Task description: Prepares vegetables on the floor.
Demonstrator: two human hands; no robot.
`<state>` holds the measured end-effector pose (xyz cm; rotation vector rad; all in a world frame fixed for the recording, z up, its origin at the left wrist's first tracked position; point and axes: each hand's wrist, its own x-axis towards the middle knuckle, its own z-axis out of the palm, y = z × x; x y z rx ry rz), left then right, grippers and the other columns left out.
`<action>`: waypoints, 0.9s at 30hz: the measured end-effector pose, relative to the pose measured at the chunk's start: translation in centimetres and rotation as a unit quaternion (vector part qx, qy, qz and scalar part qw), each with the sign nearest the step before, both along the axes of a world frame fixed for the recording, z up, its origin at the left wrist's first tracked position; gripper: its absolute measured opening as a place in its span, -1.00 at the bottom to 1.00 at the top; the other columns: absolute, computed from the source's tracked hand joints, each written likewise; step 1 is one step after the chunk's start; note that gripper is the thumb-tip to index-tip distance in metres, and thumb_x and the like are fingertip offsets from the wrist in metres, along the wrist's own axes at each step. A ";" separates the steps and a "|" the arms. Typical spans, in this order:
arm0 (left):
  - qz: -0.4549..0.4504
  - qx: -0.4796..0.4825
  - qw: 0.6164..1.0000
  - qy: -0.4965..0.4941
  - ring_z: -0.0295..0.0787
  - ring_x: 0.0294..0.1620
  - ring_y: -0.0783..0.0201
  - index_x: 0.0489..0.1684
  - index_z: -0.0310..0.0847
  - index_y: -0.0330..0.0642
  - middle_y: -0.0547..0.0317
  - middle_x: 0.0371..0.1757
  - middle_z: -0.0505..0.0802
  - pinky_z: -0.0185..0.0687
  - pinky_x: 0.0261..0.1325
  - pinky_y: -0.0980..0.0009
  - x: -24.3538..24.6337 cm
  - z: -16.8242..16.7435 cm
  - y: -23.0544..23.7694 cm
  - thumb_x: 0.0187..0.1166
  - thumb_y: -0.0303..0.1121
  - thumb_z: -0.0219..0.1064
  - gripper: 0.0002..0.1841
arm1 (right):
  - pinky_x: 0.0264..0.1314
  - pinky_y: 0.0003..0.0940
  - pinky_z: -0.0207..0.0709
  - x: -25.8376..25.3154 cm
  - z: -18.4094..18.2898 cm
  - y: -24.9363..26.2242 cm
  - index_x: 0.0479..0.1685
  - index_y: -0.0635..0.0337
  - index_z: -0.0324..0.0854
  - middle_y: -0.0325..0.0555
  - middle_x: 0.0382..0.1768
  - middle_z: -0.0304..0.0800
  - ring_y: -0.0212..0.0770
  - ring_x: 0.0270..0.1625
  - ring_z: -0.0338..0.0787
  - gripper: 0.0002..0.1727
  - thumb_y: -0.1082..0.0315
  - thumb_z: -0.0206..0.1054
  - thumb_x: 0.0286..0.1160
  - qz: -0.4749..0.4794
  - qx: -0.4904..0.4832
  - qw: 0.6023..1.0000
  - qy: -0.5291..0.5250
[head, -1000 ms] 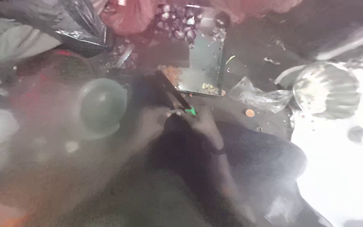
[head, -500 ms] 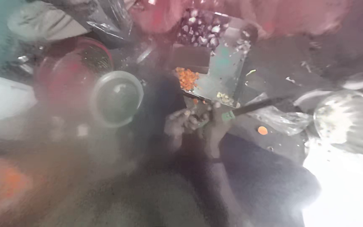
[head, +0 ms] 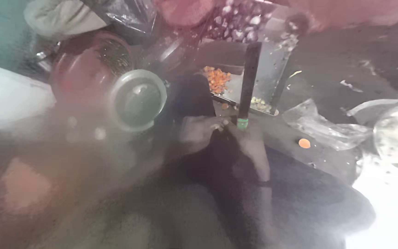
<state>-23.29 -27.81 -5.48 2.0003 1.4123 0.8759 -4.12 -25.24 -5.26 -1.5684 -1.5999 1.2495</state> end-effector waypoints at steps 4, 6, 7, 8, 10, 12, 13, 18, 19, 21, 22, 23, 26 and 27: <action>0.015 -0.019 0.994 0.103 0.87 -0.31 0.19 -0.09 0.84 -0.11 0.13 -0.28 0.90 0.81 -0.19 0.16 -0.4 0.6 -0.1 0.72 -0.35 0.26 -0.81 | -0.28 -0.45 0.68 -0.4 0.6 0.2 -0.24 0.06 0.86 -0.39 -0.47 0.83 -0.55 -0.44 0.74 -0.84 0.17 0.50 0.51 0.022 -0.019 0.998 -0.056; 0.005 -0.030 0.993 0.118 0.87 -0.30 0.13 -0.12 0.83 -0.12 0.10 -0.29 0.89 0.80 -0.20 0.11 -0.7 0.7 0.0 0.71 -0.34 0.28 -0.83 | -0.31 -0.44 0.64 -0.6 0.5 0.1 -0.29 0.08 0.82 -0.38 -0.51 0.79 -0.54 -0.46 0.71 -0.81 0.15 0.53 0.46 0.029 0.006 0.997 -0.073; -0.003 -0.038 0.993 0.112 0.87 -0.29 0.13 -0.12 0.83 -0.12 0.11 -0.29 0.89 0.80 -0.18 0.10 -0.9 0.7 0.1 0.71 -0.34 0.28 -0.82 | -0.33 -0.44 0.65 -0.7 0.3 0.1 -0.31 0.07 0.83 -0.38 -0.52 0.79 -0.55 -0.47 0.70 -0.78 0.11 0.54 0.44 0.035 0.023 0.995 -0.086; -0.010 -0.044 0.995 0.090 0.87 -0.33 0.14 -0.15 0.85 -0.17 0.09 -0.33 0.89 0.80 -0.20 0.10 -0.9 0.6 0.3 0.69 -0.37 0.30 -0.82 | -0.32 -0.40 0.65 -0.6 0.2 0.0 -0.29 0.07 0.83 -0.36 -0.51 0.79 -0.52 -0.46 0.70 -0.74 0.07 0.54 0.42 0.046 0.032 0.993 -0.100; -0.029 -0.076 0.996 0.030 0.82 -0.43 0.24 -0.21 0.86 -0.22 0.13 -0.44 0.86 0.79 -0.24 0.18 -1.2 0.1 0.9 0.67 -0.41 0.29 -0.81 | -0.23 -0.24 0.63 -0.3 0.2 0.2 -0.25 0.13 0.83 -0.24 -0.47 0.76 -0.39 -0.40 0.69 -0.65 0.00 0.59 0.38 0.082 0.036 0.989 -0.120; -0.052 -0.154 0.987 -0.006 0.77 -0.50 0.32 -0.22 0.84 -0.25 0.16 -0.49 0.83 0.77 -0.27 0.26 -1.5 0.3 1.0 0.72 -0.37 0.24 -0.76 | -0.21 -0.20 0.64 -0.1 -0.4 0.0 -0.25 0.11 0.83 -0.24 -0.45 0.77 -0.35 -0.36 0.71 -0.66 0.00 0.56 0.39 0.123 0.075 0.982 -0.120; -0.057 -0.189 0.980 -0.015 0.74 -0.54 0.36 -0.22 0.84 -0.25 0.18 -0.51 0.83 0.76 -0.32 0.32 -1.7 0.4 1.2 0.76 -0.35 0.22 -0.74 | -0.14 -0.15 0.71 0.0 -0.6 0.0 -0.19 0.10 0.85 -0.21 -0.37 0.83 -0.31 -0.30 0.78 -0.70 0.03 0.53 0.44 0.139 0.089 0.979 -0.116; -0.078 -0.312 0.947 -0.017 0.72 -0.55 0.46 0.00 0.83 -0.17 0.27 -0.45 0.84 0.75 -0.36 0.47 -2.6 2.1 2.1 0.87 -0.27 0.10 -0.68 | 0.04 -0.15 0.79 -0.1 -1.0 -0.2 -0.10 0.05 0.88 -0.20 -0.20 0.93 -0.28 -0.13 0.89 -0.84 0.35 0.55 0.37 0.149 0.138 0.975 -0.086; -0.080 -0.325 0.942 -0.017 0.73 -0.54 0.47 0.03 0.82 -0.16 0.29 -0.44 0.86 0.74 -0.36 0.49 -2.7 2.6 2.2 0.87 -0.29 0.09 -0.68 | 0.04 -0.18 0.79 -0.2 -0.9 -0.2 -0.10 0.07 0.88 -0.19 -0.20 0.93 -0.29 -0.13 0.89 -0.83 0.38 0.55 0.34 0.143 0.153 0.975 -0.075; -0.070 -0.334 0.937 -0.078 0.70 -0.58 0.50 0.03 0.80 -0.24 0.27 -0.46 0.85 0.70 -0.42 0.54 -2.8 3.1 2.4 0.85 -0.35 0.12 -0.71 | -0.03 -0.33 0.77 -0.7 -1.2 -0.4 -0.15 0.13 0.88 -0.21 -0.25 0.92 -0.38 -0.20 0.87 -0.85 0.35 0.56 0.32 0.098 0.196 0.975 -0.029; -0.060 -0.335 0.930 -0.141 0.70 -0.59 0.50 0.02 0.79 -0.28 0.25 -0.46 0.85 0.69 -0.44 0.57 -2.7 3.1 2.5 0.84 -0.38 0.13 -0.73 | -0.07 -0.41 0.76 -1.1 -1.3 -0.5 -0.14 0.16 0.87 -0.23 -0.26 0.91 -0.44 -0.23 0.84 -0.84 0.34 0.57 0.34 0.055 0.195 0.979 0.012; -0.051 -0.328 0.919 -0.213 0.71 -0.59 0.48 0.00 0.77 -0.33 0.21 -0.47 0.85 0.70 -0.46 0.57 -2.5 2.8 2.5 0.83 -0.41 0.12 -0.73 | -0.16 -0.48 0.77 -1.7 -1.4 -0.7 -0.15 0.21 0.87 -0.24 -0.29 0.91 -0.47 -0.30 0.83 -0.82 0.34 0.59 0.34 0.002 0.187 0.980 0.070; -0.009 -0.298 0.880 -0.368 0.72 -0.61 0.42 -0.07 0.78 -0.34 0.17 -0.53 0.83 0.72 -0.51 0.53 -0.7 1.7 2.2 0.85 -0.36 0.09 -0.69 | -0.54 -0.37 0.71 -3.7 -3.1 -1.5 -0.17 0.27 0.75 -0.11 -0.47 0.83 -0.30 -0.57 0.73 -0.80 0.35 0.60 0.40 -0.135 0.139 0.933 0.303; 0.001 -0.301 0.862 -0.409 0.69 -0.61 0.43 -0.08 0.77 -0.32 0.17 -0.53 0.81 0.69 -0.51 0.55 0.0 1.1 2.0 0.86 -0.32 0.08 -0.67 | -0.56 -0.30 0.67 -4.1 -3.8 -1.7 -0.15 0.30 0.73 -0.05 -0.52 0.77 -0.23 -0.59 0.70 -0.77 0.30 0.57 0.46 -0.163 0.121 0.914 0.351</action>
